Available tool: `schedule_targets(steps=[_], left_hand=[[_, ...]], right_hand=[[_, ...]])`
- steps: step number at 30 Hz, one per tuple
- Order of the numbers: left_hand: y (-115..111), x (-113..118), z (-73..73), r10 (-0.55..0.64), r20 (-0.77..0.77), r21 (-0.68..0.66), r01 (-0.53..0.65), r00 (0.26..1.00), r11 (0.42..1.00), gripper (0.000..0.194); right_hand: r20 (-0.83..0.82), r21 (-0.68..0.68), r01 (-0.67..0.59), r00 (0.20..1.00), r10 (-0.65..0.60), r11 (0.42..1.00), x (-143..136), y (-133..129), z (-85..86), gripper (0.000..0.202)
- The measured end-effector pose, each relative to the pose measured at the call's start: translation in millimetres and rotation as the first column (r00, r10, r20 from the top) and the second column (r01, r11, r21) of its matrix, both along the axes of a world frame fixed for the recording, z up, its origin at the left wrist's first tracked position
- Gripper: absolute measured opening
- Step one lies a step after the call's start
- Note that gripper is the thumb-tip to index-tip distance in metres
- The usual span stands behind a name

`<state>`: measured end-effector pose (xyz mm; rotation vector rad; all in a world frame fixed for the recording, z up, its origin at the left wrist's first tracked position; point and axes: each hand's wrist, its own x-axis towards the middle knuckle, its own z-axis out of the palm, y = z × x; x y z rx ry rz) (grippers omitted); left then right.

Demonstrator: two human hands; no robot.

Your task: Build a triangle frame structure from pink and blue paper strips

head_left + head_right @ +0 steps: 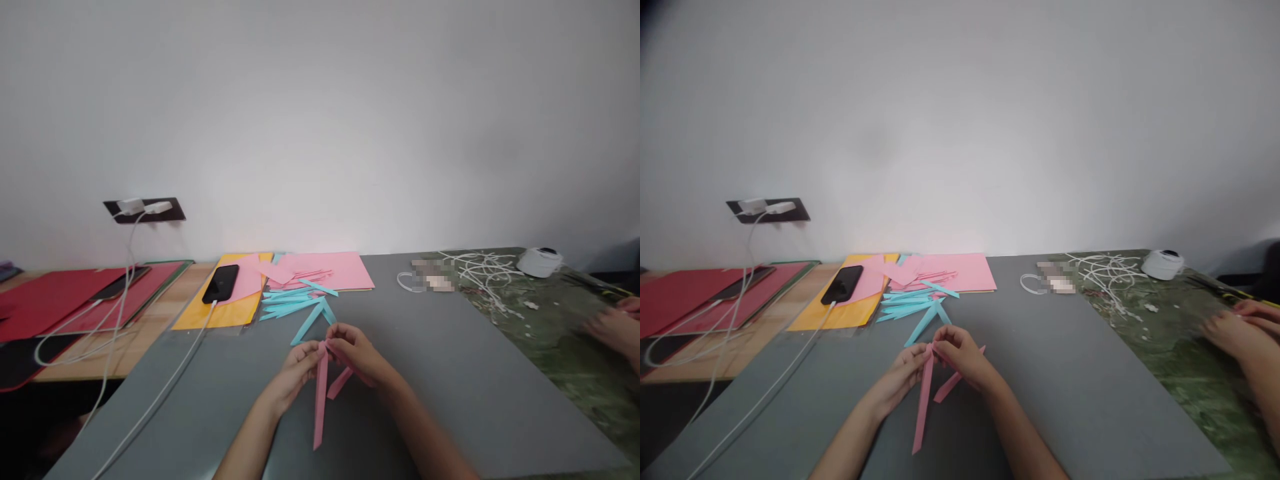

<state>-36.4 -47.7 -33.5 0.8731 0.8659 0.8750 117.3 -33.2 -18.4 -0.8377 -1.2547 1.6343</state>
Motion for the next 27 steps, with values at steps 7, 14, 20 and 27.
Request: schedule_targets(steps=[7, 14, 20, 27], left_hand=[[0.6, 1.4, 2.1, 0.009, -0.014, -0.015, -0.009, 1.000, 1.000, 0.029], [-0.5, 1.2, 4.2, 0.007, -0.013, -0.012, -0.008, 1.000, 1.000, 0.029], [-1.5, 1.1, 3.8, 0.024, -0.006, -0.010, -0.024, 1.000, 1.000, 0.028], [-1.3, 0.2, 2.6, 0.002, -0.018, 0.005, -0.002, 1.000, 1.000, 0.030]], right_hand=[[-0.012, -0.001, 0.006, 1.000, -0.006, 1.000, 0.1, -0.1, 0.1, 0.014], [0.004, 0.004, 0.013, 1.000, -0.013, 1.000, 0.4, 0.2, -0.8, 0.013], [0.012, 0.013, 0.022, 1.000, -0.022, 1.000, 0.9, 1.3, -2.5, 0.013], [0.066, 0.039, 0.027, 0.997, -0.030, 0.999, 2.0, 1.1, -2.1, 0.022]])
